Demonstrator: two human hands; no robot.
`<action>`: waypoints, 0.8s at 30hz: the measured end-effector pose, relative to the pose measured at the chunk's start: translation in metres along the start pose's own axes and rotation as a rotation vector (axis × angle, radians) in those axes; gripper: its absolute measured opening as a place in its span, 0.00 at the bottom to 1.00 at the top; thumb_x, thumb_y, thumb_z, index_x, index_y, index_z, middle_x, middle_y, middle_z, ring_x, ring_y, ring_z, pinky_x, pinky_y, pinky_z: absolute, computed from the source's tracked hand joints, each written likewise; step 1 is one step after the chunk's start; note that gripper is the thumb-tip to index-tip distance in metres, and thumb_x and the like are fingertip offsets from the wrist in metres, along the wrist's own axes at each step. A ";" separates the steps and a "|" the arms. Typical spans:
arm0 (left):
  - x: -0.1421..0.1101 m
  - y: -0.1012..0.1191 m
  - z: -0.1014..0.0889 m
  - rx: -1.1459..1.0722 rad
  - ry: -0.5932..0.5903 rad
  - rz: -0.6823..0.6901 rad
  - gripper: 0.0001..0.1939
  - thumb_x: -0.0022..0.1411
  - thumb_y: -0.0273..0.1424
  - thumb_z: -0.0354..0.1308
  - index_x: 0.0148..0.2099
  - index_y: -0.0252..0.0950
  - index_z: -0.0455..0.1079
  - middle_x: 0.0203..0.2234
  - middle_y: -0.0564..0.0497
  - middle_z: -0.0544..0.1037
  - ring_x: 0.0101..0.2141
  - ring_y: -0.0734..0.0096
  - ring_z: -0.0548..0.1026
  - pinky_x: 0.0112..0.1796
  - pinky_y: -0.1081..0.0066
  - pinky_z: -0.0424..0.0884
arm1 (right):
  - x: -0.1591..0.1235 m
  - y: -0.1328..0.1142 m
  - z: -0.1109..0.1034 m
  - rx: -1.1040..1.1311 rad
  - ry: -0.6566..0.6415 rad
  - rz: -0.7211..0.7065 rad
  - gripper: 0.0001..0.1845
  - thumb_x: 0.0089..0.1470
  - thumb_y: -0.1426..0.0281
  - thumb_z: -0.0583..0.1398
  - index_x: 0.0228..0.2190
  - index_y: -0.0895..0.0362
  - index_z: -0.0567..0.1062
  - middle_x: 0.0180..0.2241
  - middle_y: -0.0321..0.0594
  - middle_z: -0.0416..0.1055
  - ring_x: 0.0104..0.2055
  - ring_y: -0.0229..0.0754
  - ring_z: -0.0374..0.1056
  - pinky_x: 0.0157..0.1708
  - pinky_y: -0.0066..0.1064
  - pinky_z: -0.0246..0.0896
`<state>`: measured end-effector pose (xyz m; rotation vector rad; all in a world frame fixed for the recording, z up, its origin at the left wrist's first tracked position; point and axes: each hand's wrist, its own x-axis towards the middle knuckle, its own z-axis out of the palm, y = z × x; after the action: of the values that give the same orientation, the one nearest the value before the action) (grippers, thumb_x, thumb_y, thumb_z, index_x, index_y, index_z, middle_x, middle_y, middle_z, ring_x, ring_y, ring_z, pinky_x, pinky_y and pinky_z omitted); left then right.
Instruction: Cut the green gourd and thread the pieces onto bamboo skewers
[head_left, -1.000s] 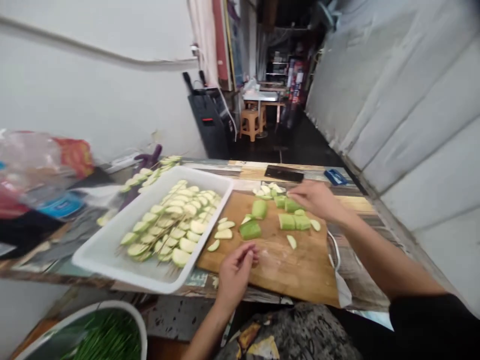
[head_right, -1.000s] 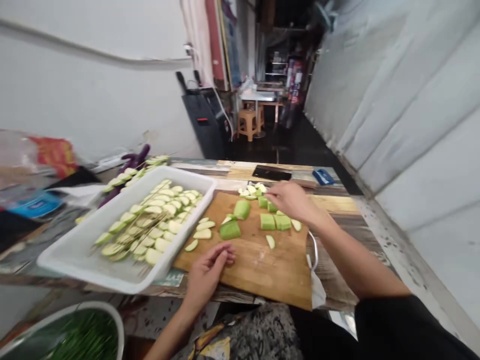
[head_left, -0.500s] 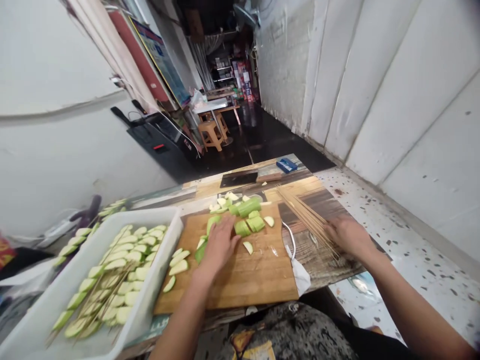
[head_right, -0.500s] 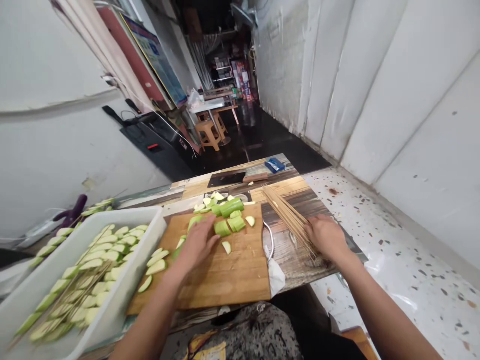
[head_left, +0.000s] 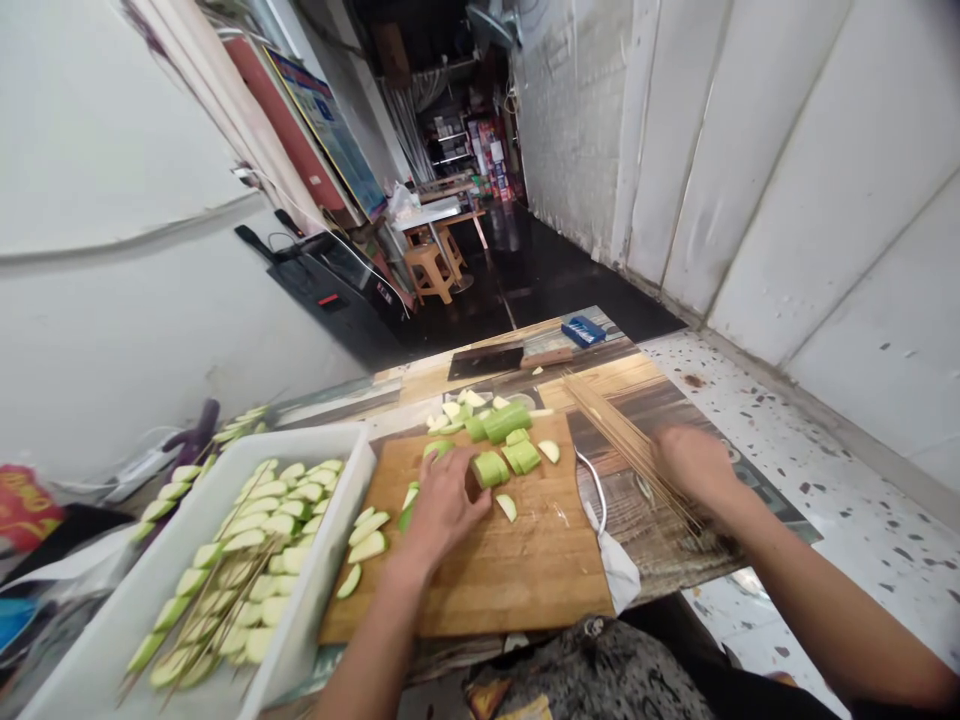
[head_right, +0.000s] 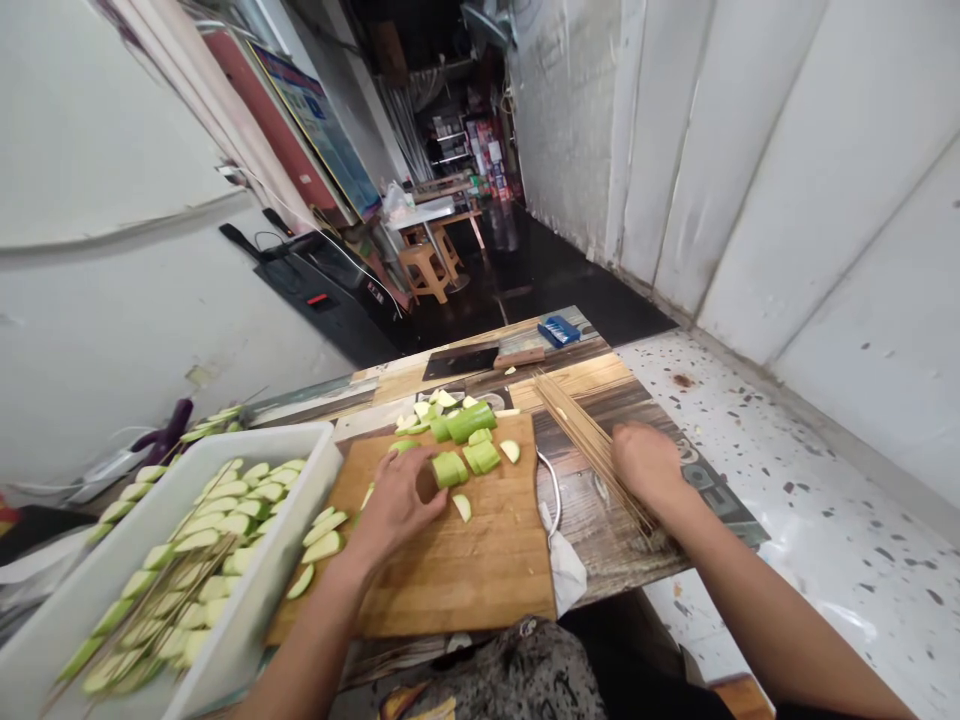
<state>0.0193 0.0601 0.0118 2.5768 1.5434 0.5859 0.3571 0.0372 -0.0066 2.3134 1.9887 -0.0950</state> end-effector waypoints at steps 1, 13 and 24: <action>-0.001 0.001 -0.002 -0.026 0.007 0.006 0.24 0.48 0.31 0.57 0.50 0.36 0.61 0.44 0.45 0.70 0.46 0.57 0.66 0.51 0.55 0.55 | 0.002 0.000 0.000 -0.012 -0.026 0.016 0.10 0.57 0.69 0.54 0.35 0.64 0.71 0.35 0.45 0.70 0.36 0.42 0.68 0.34 0.35 0.63; -0.002 0.002 -0.019 -0.165 -0.016 -0.001 0.21 0.50 0.30 0.56 0.49 0.36 0.63 0.42 0.46 0.67 0.43 0.63 0.67 0.45 0.64 0.64 | 0.006 0.007 -0.014 0.066 0.052 0.025 0.11 0.50 0.71 0.52 0.26 0.61 0.73 0.25 0.49 0.72 0.29 0.47 0.69 0.24 0.32 0.55; -0.009 -0.002 -0.012 -0.147 -0.122 -0.003 0.23 0.50 0.23 0.52 0.50 0.36 0.62 0.47 0.45 0.64 0.44 0.63 0.67 0.45 0.64 0.65 | 0.006 0.012 -0.004 0.313 0.253 -0.092 0.16 0.49 0.73 0.49 0.36 0.59 0.74 0.35 0.43 0.75 0.37 0.44 0.70 0.36 0.30 0.60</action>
<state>0.0093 0.0515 0.0195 2.4519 1.4107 0.5106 0.3694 0.0423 -0.0026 2.5289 2.3536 -0.1355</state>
